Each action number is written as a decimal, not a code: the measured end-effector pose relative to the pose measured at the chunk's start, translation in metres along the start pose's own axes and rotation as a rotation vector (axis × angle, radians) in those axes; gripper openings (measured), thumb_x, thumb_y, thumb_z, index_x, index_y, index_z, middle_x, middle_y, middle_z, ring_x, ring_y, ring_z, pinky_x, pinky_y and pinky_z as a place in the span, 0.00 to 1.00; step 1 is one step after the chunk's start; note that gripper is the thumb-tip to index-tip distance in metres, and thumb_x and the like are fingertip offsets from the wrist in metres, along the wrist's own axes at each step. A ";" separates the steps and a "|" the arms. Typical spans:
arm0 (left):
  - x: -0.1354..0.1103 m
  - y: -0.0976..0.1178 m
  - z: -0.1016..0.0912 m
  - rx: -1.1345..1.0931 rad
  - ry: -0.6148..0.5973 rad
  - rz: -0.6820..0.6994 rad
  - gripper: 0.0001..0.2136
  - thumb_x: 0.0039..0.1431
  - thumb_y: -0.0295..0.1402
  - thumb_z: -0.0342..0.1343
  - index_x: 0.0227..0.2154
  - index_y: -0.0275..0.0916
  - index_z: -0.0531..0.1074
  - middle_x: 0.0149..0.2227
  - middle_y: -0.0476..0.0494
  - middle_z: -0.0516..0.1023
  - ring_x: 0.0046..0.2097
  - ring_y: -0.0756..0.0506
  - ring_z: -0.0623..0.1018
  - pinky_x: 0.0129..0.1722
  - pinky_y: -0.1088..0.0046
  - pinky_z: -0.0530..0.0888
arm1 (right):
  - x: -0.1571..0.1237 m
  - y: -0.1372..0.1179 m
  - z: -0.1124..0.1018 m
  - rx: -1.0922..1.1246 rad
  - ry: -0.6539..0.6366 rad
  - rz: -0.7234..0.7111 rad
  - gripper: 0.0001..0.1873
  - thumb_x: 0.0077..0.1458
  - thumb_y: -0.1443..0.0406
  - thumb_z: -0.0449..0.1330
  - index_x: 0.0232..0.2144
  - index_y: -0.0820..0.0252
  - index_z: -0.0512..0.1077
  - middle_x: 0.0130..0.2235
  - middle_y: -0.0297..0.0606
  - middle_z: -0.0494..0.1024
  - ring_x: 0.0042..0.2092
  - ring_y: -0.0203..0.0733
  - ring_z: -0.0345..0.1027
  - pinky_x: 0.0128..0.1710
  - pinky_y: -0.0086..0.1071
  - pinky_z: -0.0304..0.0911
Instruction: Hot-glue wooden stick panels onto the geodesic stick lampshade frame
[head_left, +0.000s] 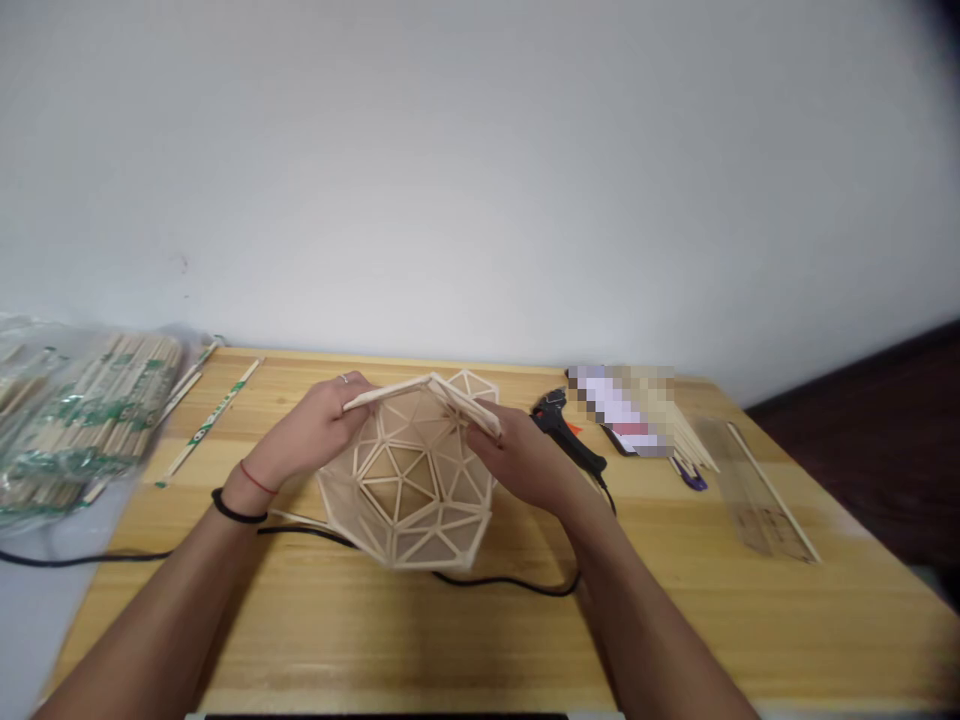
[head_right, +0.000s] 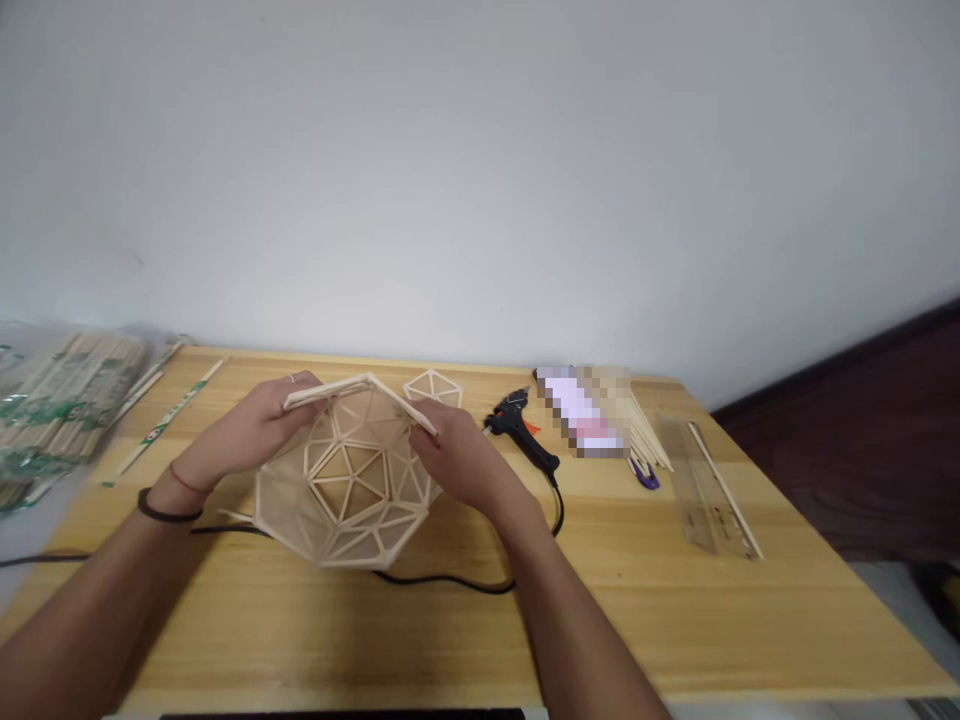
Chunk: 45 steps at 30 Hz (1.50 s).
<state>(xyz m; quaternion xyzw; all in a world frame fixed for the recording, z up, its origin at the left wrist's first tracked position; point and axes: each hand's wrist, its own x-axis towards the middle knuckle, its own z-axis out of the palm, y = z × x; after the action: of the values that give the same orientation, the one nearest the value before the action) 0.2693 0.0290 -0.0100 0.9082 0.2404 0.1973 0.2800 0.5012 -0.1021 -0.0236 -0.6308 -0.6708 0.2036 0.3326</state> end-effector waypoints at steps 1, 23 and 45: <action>0.000 0.000 -0.001 -0.013 -0.008 0.007 0.12 0.68 0.31 0.45 0.31 0.38 0.71 0.34 0.46 0.75 0.38 0.45 0.75 0.42 0.70 0.70 | 0.000 -0.001 0.000 -0.004 0.000 0.004 0.09 0.57 0.71 0.51 0.26 0.55 0.62 0.27 0.31 0.70 0.30 0.39 0.63 0.34 0.32 0.56; -0.003 -0.005 -0.003 0.107 0.020 -0.042 0.15 0.68 0.36 0.46 0.30 0.38 0.75 0.29 0.48 0.80 0.31 0.46 0.77 0.34 0.73 0.68 | 0.001 0.001 0.001 0.003 0.005 -0.051 0.11 0.63 0.69 0.50 0.28 0.56 0.66 0.28 0.33 0.72 0.31 0.39 0.64 0.35 0.32 0.57; -0.003 -0.006 -0.002 -0.065 0.027 -0.050 0.15 0.67 0.35 0.50 0.49 0.40 0.79 0.51 0.40 0.83 0.51 0.41 0.80 0.53 0.65 0.75 | 0.001 0.002 0.003 0.072 0.004 -0.094 0.13 0.65 0.69 0.49 0.42 0.56 0.74 0.43 0.41 0.80 0.45 0.45 0.73 0.48 0.37 0.66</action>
<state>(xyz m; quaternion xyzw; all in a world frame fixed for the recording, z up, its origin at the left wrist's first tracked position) 0.2640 0.0329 -0.0128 0.8896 0.2603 0.2102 0.3110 0.5002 -0.1003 -0.0265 -0.5867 -0.6912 0.2104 0.3656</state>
